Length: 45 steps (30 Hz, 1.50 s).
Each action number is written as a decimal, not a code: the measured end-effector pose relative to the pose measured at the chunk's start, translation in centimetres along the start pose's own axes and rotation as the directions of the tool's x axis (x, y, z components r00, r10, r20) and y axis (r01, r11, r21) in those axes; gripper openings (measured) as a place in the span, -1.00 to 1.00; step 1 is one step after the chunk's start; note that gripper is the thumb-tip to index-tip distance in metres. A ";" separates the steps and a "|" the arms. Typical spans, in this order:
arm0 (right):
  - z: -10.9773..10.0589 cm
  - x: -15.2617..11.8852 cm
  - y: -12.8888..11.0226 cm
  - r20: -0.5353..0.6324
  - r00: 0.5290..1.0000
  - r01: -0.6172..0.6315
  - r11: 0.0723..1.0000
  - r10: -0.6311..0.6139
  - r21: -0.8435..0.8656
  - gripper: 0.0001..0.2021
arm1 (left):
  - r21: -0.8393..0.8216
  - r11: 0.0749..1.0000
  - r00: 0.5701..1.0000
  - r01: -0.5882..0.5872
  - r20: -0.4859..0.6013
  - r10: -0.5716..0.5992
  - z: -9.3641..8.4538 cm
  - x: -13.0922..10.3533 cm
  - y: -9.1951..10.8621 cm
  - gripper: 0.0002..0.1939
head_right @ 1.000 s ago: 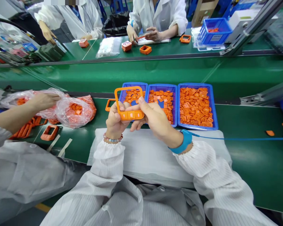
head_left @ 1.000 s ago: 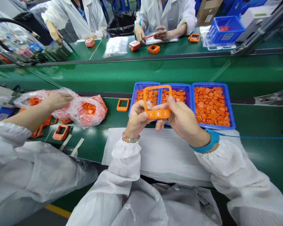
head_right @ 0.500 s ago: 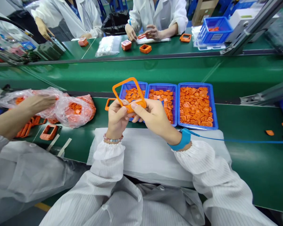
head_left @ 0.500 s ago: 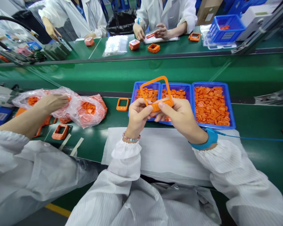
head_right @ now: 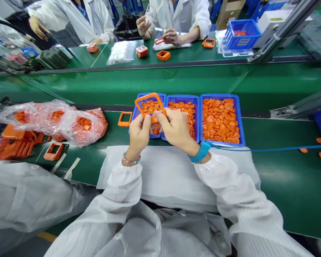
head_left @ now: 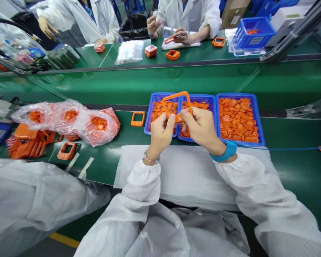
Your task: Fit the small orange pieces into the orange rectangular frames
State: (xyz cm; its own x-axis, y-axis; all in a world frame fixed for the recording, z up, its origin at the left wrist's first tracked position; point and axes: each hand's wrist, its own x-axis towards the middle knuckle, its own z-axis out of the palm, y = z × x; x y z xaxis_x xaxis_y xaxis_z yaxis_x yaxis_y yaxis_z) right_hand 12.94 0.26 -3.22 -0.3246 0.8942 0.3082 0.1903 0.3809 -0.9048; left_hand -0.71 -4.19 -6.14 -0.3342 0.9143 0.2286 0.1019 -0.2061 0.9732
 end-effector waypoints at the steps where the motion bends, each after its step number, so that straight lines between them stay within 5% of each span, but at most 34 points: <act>1: 0.1 0.0 0.1 -0.003 1.000 -0.004 1.000 0.004 0.002 -0.46 | 0.035 0.999 1.000 -0.009 -0.009 0.009 0.0 -0.1 -0.2 -0.45; 8: 0.6 0.1 0.3 0.116 0.990 -0.100 0.976 0.079 0.195 -0.79 | 0.231 0.966 0.989 -0.112 -0.066 0.130 -0.3 0.0 -0.5 -0.44; 15: 1.3 0.0 0.5 0.070 0.994 -0.102 0.963 0.087 0.249 -0.80 | 0.354 0.913 0.967 -0.202 -0.078 0.244 -0.2 0.2 -0.7 -0.45; 18: 0.9 0.0 0.1 0.083 0.988 -0.152 0.945 0.133 0.289 -0.72 | 0.267 0.943 0.969 -0.196 -0.092 0.228 0.0 0.0 -0.6 -0.43; 26: 0.1 -0.1 -1.7 0.353 0.919 -0.344 0.792 0.175 0.504 -0.28 | -0.246 0.960 0.991 -0.137 -0.045 0.130 0.1 -0.1 0.1 -0.37; 32: 0.2 -0.6 -2.0 0.411 0.905 -0.340 0.763 0.107 0.549 -0.27 | -0.302 0.944 0.988 -0.136 -0.109 0.107 0.2 -0.4 0.6 -0.33; 45: 0.2 -0.6 -1.8 0.442 0.894 -0.349 0.741 0.079 0.573 -0.29 | -0.372 0.918 0.991 -0.135 -0.074 0.115 -0.2 -0.3 0.7 -0.36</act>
State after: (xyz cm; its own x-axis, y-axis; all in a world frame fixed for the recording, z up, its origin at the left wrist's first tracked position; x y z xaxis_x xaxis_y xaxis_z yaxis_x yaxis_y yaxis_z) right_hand 12.57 -1.03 -1.86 -0.6844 0.7253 0.0743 -0.2769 -0.1642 -0.9468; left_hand -0.74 -4.73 -5.51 -0.3889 0.8560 0.3405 -0.2103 -0.4423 0.8718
